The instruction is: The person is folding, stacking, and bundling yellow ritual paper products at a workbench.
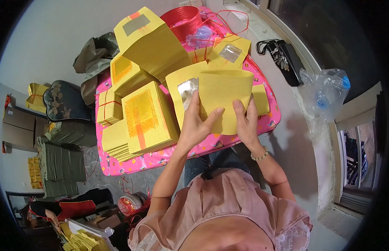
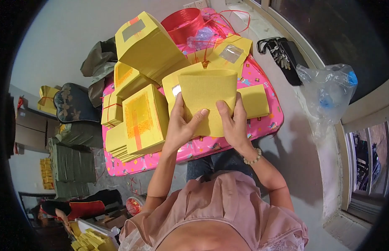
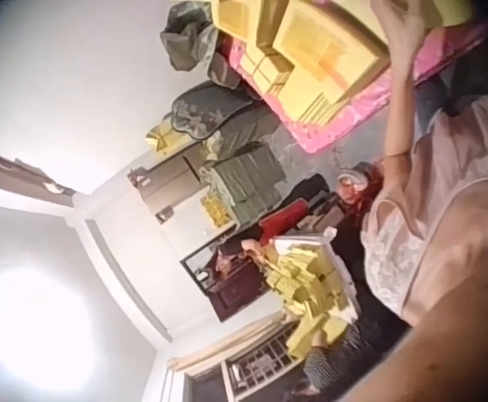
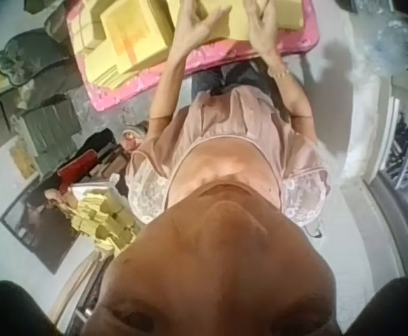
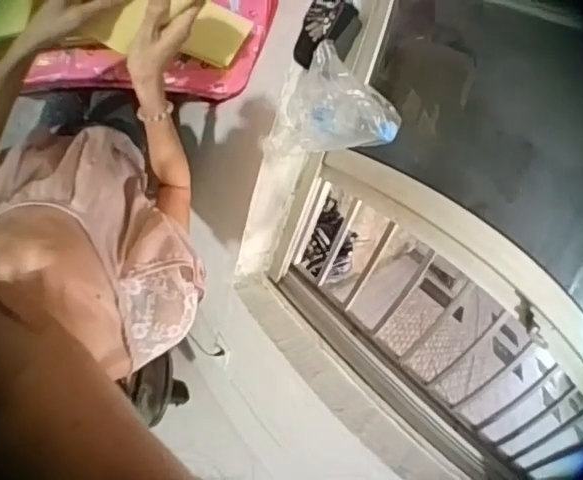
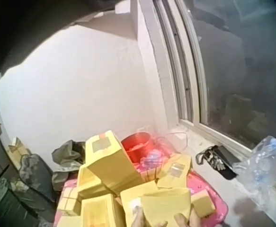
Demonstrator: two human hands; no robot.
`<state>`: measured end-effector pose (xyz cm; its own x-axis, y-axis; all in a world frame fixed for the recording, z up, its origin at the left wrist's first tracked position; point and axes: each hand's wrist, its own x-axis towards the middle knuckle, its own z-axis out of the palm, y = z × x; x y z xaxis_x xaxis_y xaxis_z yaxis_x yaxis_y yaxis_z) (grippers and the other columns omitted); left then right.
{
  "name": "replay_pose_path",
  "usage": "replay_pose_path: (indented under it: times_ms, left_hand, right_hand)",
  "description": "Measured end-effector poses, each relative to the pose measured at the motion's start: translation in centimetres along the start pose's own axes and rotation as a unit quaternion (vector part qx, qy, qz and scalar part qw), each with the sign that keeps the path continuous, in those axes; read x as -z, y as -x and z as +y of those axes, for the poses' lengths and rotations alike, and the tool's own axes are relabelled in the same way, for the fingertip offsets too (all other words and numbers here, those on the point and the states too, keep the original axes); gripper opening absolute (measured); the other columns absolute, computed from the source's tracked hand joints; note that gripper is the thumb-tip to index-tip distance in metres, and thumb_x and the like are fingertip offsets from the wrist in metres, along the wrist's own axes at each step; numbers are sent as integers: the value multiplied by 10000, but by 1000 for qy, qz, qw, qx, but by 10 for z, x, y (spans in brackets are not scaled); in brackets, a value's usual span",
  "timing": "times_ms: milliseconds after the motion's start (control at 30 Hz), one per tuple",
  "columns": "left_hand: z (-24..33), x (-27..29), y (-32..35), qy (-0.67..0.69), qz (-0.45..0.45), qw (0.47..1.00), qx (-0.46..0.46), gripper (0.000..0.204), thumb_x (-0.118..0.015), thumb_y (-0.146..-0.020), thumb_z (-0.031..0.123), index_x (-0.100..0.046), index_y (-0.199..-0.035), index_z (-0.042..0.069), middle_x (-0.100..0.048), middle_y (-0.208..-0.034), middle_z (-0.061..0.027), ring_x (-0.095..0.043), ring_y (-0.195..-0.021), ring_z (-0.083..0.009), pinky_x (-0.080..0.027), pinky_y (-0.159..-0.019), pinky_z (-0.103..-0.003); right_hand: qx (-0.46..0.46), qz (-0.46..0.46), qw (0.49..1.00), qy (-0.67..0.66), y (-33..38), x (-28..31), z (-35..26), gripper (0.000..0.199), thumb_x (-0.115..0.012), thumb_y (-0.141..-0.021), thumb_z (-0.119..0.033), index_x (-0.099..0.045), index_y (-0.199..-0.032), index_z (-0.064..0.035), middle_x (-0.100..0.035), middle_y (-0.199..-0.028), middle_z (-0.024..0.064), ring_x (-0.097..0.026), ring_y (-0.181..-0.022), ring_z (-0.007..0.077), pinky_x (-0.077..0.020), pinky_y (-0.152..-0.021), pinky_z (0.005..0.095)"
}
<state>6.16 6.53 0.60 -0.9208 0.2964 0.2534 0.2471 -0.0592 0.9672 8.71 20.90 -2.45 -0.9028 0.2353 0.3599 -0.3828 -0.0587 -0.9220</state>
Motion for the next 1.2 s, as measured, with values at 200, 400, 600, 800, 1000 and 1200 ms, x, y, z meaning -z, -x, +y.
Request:
replay_pose_path:
  times_ms: [200, 400, 600, 800, 1000, 1200]
  left_hand:
    - [-3, -10, 3, 5, 7, 1000, -28, 484, -633, -847, -25, -401, -1273, -28, -573, -1157, -140, -547, -1067, -169, -439, -926, -302]
    - [1, -12, 1, 56, -3, 998, 15, 513, -652, -849, -24, -404, -1298, -5, -535, -1216, -96, -512, -1127, -160, -405, -979, -292]
    - [-4, -16, -1, 94, 14, 995, 9, 426, -581, -916, 27, -407, -1304, -6, -543, -1226, -96, -513, -1127, -149, -406, -970, -283]
    - [-7, -17, -1, 88, 23, 996, 19, 399, -544, -927, 32, -421, -1302, -31, -570, -1170, -98, -532, -1038, -123, -438, -882, -269]
    - [-15, -14, -8, 69, -5, 997, 17, 411, -562, -913, 36, -420, -1287, -54, -570, -1193, -112, -532, -1076, -147, -429, -918, -278]
    - [-13, -14, -22, 143, -34, 985, 91, 412, -566, -915, 45, -414, -1286, -51, -569, -1202, -130, -546, -1088, -171, -439, -927, -297]
  right_hand:
    - [-66, 5, 994, -87, 1, 4, 0, 340, -498, -994, -218, -466, -1237, 18, -578, -1098, 68, -533, -967, 105, -442, -852, 265]
    - [-75, -14, 993, -89, -3, 12, 4, 347, -488, -997, -217, -468, -1250, 20, -583, -1132, 72, -538, -997, 104, -446, -868, 265]
    - [-70, -11, 994, -82, -4, 10, -2, 344, -493, -995, -210, -469, -1248, 23, -587, -1121, 71, -546, -973, 99, -457, -842, 254]
    - [-84, -13, 995, -47, -5, 14, -6, 330, -503, -987, -191, -473, -1238, 21, -593, -1095, 68, -549, -953, 92, -462, -821, 250]
    - [-97, 10, 994, -51, -24, 22, -13, 317, -493, -989, -207, -498, -1218, 12, -603, -1069, 57, -555, -936, 89, -462, -805, 248]
    - [-100, 23, 994, -25, -40, 34, -1, 290, -480, -996, -235, -554, -1139, 6, -616, -1007, 36, -553, -898, 75, -458, -778, 247]
